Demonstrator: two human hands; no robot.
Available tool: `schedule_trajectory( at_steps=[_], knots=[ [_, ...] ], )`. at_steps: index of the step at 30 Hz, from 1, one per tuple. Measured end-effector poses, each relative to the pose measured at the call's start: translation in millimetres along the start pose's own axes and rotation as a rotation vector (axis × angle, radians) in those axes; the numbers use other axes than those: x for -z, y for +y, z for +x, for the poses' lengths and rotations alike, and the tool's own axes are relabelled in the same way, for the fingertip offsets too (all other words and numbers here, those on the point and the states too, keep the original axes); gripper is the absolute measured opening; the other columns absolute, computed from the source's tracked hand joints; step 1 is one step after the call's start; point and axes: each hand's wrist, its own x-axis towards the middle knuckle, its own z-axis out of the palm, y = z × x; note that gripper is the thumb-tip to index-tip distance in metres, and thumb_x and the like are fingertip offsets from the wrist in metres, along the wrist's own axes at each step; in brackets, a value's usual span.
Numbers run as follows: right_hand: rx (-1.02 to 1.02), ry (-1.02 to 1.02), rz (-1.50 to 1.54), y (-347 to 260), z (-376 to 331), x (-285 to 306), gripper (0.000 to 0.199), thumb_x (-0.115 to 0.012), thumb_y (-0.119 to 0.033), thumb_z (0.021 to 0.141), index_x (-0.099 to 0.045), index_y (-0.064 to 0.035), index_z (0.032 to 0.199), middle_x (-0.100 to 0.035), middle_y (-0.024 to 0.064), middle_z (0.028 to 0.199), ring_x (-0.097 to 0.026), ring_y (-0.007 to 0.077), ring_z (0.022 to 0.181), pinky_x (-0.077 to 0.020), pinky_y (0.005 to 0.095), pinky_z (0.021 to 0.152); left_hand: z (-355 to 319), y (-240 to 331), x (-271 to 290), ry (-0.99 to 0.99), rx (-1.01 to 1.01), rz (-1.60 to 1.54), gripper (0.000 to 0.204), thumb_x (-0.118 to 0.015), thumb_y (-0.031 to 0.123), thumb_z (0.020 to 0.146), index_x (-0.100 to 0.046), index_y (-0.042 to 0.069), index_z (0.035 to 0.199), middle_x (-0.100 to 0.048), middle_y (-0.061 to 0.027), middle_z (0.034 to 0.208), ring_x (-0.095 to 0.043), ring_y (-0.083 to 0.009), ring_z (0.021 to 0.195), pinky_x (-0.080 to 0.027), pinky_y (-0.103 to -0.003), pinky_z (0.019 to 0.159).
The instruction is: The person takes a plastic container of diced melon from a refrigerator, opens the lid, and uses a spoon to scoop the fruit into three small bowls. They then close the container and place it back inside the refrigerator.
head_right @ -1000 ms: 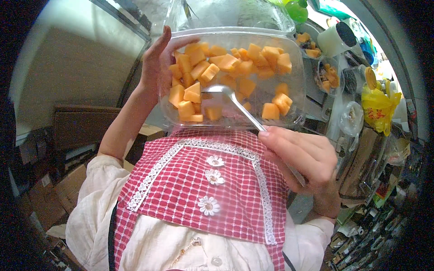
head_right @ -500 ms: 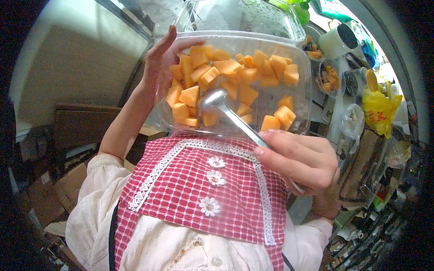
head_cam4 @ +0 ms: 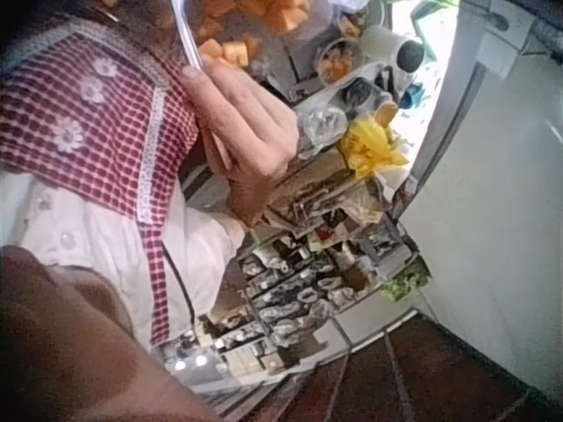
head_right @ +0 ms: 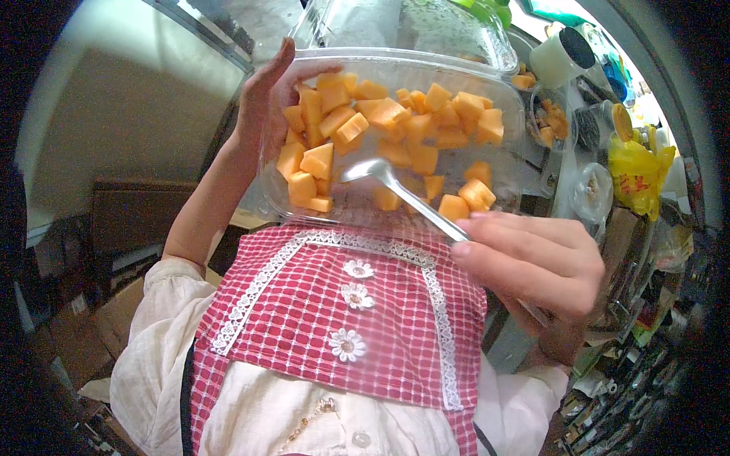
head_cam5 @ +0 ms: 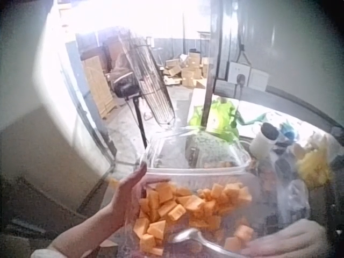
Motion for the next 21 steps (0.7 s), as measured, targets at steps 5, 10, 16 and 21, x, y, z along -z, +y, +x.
schedule_trajectory(
  at_steps=[5, 10, 16, 21],
  knots=[
    [0.177, -0.053, 0.066, 15.2, -1.0, -14.2, 0.021, -0.067, -0.012, 0.079, -0.069, 0.0041, 0.092, -0.068, 0.0193, 0.086, -0.071, 0.032, 0.08, -0.0606, 0.0384, 0.072, -0.8, -3.9, -0.1, -0.027, -0.015, 0.006, 0.094, -0.051, 0.074, 0.08, -0.052, -0.007, 0.127, -0.056, -0.0238, 0.122, -0.06, -0.0309, 0.111, -0.047, -0.041, 0.099],
    [0.084, 0.015, -0.011, 2.8, -17.6, 17.0, 0.013, -0.066, -0.012, 0.084, -0.071, -0.0003, 0.089, -0.072, 0.0151, 0.089, -0.07, 0.0267, 0.076, -0.0586, 0.0336, 0.07, 1.4, -4.1, -5.5, 0.01, 0.012, -0.008, 0.093, -0.05, 0.074, 0.081, -0.051, -0.007, 0.128, -0.057, -0.0239, 0.12, -0.061, -0.0315, 0.108, -0.048, -0.041, 0.097],
    [-0.485, 0.408, -0.117, -32.9, -45.7, 3.0, 0.016, -0.064, -0.002, 0.081, -0.07, -0.0012, 0.096, -0.072, 0.0138, 0.086, -0.07, 0.024, 0.078, -0.053, 0.0307, 0.075, 0.9, -11.0, -6.3, 0.078, -0.066, -0.134, 0.083, -0.051, 0.067, 0.086, -0.056, -0.009, 0.12, -0.061, -0.0239, 0.112, -0.063, -0.0303, 0.103, -0.05, -0.038, 0.094],
    [-0.374, 0.334, -0.322, -42.6, -31.8, -3.1, 0.025, -0.069, 0.009, 0.069, -0.071, 0.0004, 0.093, -0.072, 0.0139, 0.083, -0.071, 0.0245, 0.078, -0.056, 0.0302, 0.072, -6.1, -3.5, -13.2, 0.152, -0.139, -0.156, 0.083, -0.049, 0.066, 0.088, -0.052, -0.009, 0.124, -0.06, -0.0245, 0.114, -0.062, -0.031, 0.106, -0.05, -0.04, 0.094]
  ],
)
